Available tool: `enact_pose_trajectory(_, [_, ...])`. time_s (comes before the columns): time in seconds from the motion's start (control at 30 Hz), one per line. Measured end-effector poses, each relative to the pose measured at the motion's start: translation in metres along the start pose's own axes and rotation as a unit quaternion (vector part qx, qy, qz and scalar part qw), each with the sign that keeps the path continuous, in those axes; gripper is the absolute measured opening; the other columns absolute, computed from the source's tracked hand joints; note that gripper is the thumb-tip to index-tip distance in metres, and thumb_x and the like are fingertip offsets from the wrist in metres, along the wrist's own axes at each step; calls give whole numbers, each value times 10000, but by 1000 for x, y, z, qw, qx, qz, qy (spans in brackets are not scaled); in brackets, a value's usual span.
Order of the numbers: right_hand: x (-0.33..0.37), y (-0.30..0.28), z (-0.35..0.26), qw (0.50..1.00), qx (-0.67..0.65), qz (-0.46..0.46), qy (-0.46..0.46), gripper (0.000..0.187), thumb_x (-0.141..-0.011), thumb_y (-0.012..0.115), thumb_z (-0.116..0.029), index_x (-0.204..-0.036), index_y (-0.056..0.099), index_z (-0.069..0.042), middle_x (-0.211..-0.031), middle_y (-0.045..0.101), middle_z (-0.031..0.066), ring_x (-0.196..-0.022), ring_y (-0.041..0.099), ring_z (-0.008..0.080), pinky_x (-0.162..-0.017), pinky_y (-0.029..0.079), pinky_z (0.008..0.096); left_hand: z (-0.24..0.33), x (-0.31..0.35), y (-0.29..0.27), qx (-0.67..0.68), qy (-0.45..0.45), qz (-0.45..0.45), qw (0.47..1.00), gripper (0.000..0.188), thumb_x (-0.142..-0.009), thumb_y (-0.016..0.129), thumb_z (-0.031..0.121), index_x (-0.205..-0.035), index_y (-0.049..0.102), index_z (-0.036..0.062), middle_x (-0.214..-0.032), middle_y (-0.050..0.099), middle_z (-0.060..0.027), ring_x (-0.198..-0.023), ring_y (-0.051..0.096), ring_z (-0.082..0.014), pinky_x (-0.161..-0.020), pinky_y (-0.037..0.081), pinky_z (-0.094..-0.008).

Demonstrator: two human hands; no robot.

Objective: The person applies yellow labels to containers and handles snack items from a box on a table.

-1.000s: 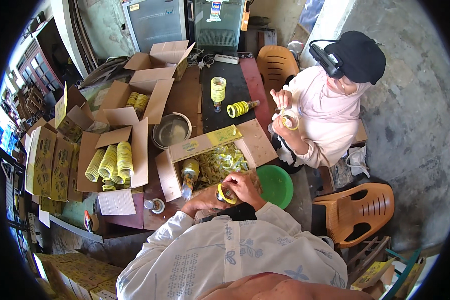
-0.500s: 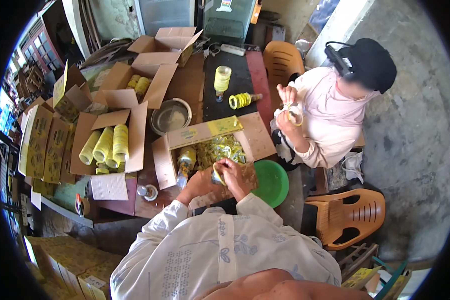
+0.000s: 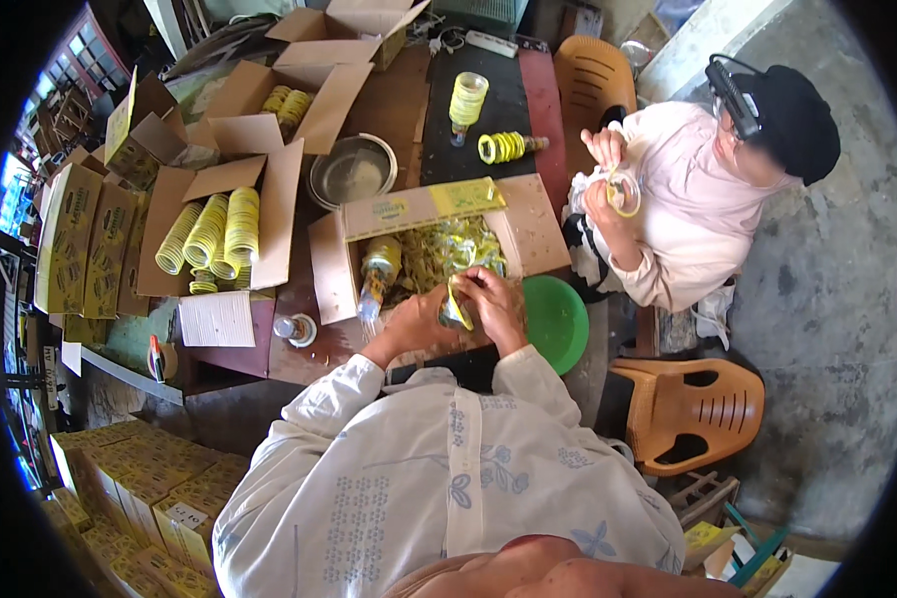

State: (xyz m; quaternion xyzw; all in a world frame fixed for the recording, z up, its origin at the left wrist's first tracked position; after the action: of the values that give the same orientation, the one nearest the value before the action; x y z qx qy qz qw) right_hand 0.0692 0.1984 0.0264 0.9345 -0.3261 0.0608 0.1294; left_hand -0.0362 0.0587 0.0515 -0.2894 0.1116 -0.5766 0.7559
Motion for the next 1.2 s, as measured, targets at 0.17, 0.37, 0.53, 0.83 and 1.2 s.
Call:
enact_pose_trajectory(0.17, [2,8,-29,963,221,-58,-142,128,-902,658,-21,-1025,692,-7,-940,687,69,-837,652,151,-735,519,266,-3,-6,-7,60,25,-21,998,843,-686,811,411,-1343,438,37,-1133,644,-247,-1066,627,-396,-892,500,-446])
enact_pose_trajectory(0.37, [22,16,-42,934,260,-122,-212,157,-832,666,69,-959,700,-17,-862,647,94,-790,651,222,-679,511,321,-5,1,-17,213,30,-151,965,808,-691,849,468,-1274,534,5,-1199,621,-157,-1156,569,-273,-1019,408,-374])
enact_pose_trajectory(0.53, [29,29,-55,910,307,-135,-244,59,-844,693,-3,-903,695,-2,-833,633,84,-771,638,198,-679,505,307,0,7,-7,457,17,-201,866,519,-719,869,171,-1134,616,-11,-1076,656,-83,-1028,613,-192,-921,483,-326])
enact_pose_trajectory(0.83, [14,11,-49,947,260,-86,-170,70,-843,712,-71,-858,698,-4,-803,645,80,-722,614,193,-656,477,313,4,-12,9,272,83,-95,954,335,-692,783,156,-977,649,41,-874,693,-66,-797,671,-222,-728,526,-360])
enact_pose_trajectory(1.2, [-3,22,-9,962,247,83,-86,112,-835,747,-80,-849,686,13,-742,662,41,-692,616,94,-640,493,261,0,-15,5,167,-27,-40,985,373,-672,731,193,-974,608,12,-829,675,-133,-773,667,-259,-749,525,-370])
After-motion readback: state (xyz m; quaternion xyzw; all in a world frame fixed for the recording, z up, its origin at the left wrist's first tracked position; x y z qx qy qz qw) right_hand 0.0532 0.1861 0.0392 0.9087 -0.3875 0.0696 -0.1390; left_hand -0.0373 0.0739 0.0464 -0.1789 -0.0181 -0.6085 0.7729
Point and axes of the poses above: each hand's wrist, its own x-axis away from the middle knuckle, its own y-axis out of the palm, z = x × y, the point moved 1 cm from there along -x, towards the middle knuckle
